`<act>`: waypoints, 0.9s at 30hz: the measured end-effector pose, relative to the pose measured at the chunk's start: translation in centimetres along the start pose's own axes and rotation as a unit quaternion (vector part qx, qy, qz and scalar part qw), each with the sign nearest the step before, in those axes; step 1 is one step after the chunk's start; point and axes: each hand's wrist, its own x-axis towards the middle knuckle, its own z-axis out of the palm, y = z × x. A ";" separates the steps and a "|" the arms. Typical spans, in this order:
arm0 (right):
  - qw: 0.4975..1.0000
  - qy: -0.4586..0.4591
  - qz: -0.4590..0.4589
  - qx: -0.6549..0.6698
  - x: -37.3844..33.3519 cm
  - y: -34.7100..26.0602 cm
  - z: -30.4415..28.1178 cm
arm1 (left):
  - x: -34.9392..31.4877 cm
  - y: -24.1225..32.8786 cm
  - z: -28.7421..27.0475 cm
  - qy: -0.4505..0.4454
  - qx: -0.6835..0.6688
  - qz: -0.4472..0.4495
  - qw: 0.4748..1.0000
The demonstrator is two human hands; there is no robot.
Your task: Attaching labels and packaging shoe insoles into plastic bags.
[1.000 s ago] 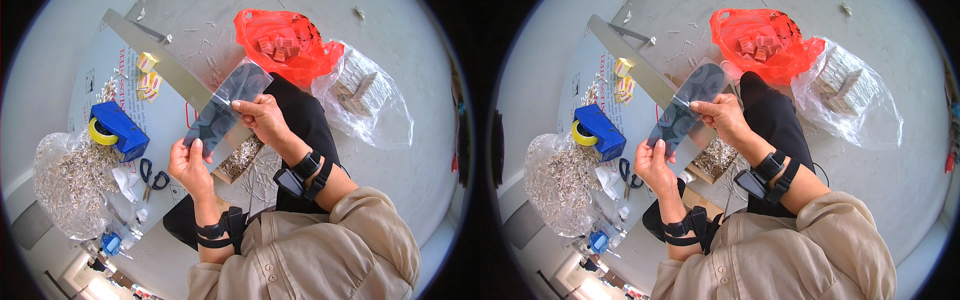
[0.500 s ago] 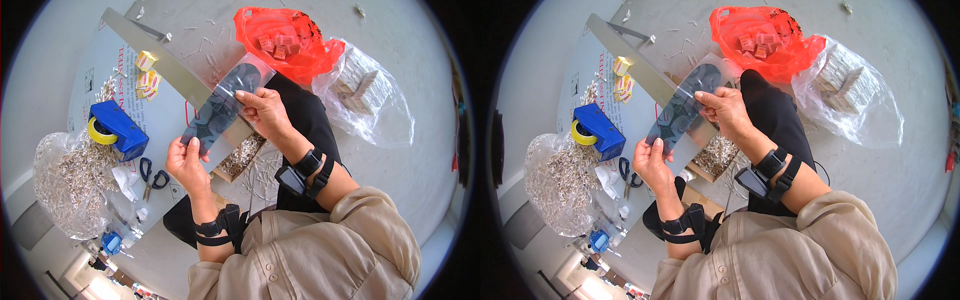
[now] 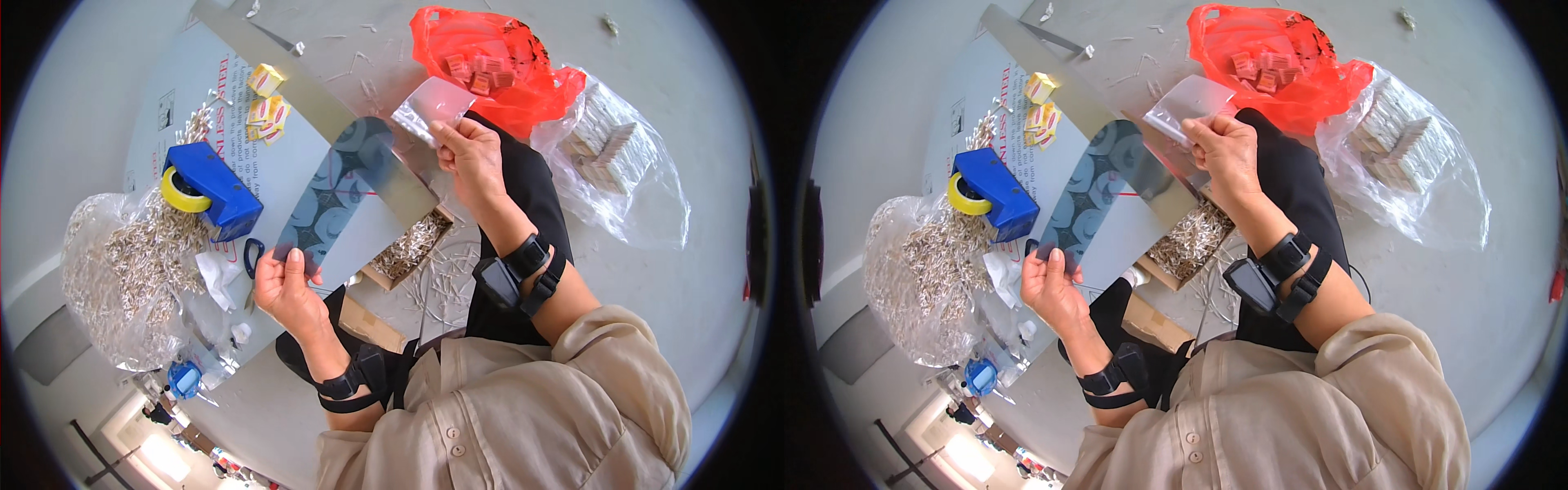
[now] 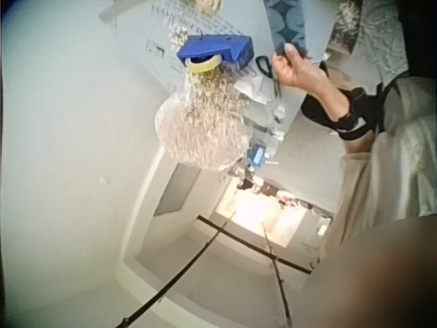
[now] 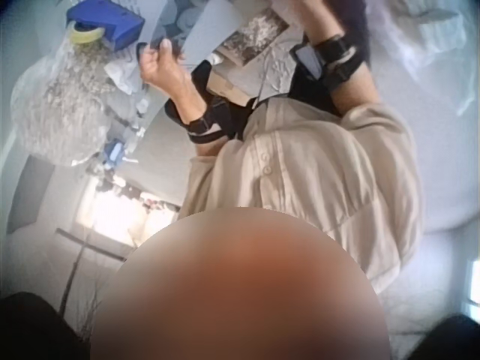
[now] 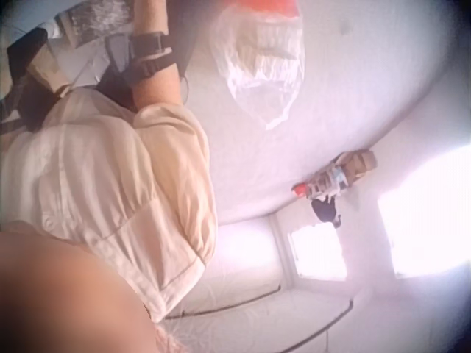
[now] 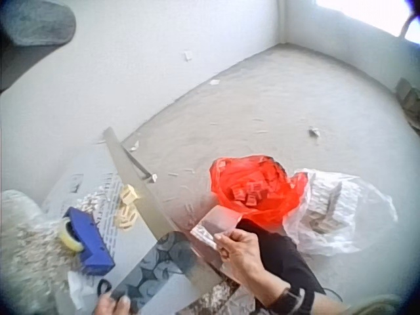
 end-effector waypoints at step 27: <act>0.977 -0.188 0.102 0.004 -10.9 -0.7 3.4 | -7.7 2.9 -0.8 -0.026 -0.089 0.018 0.995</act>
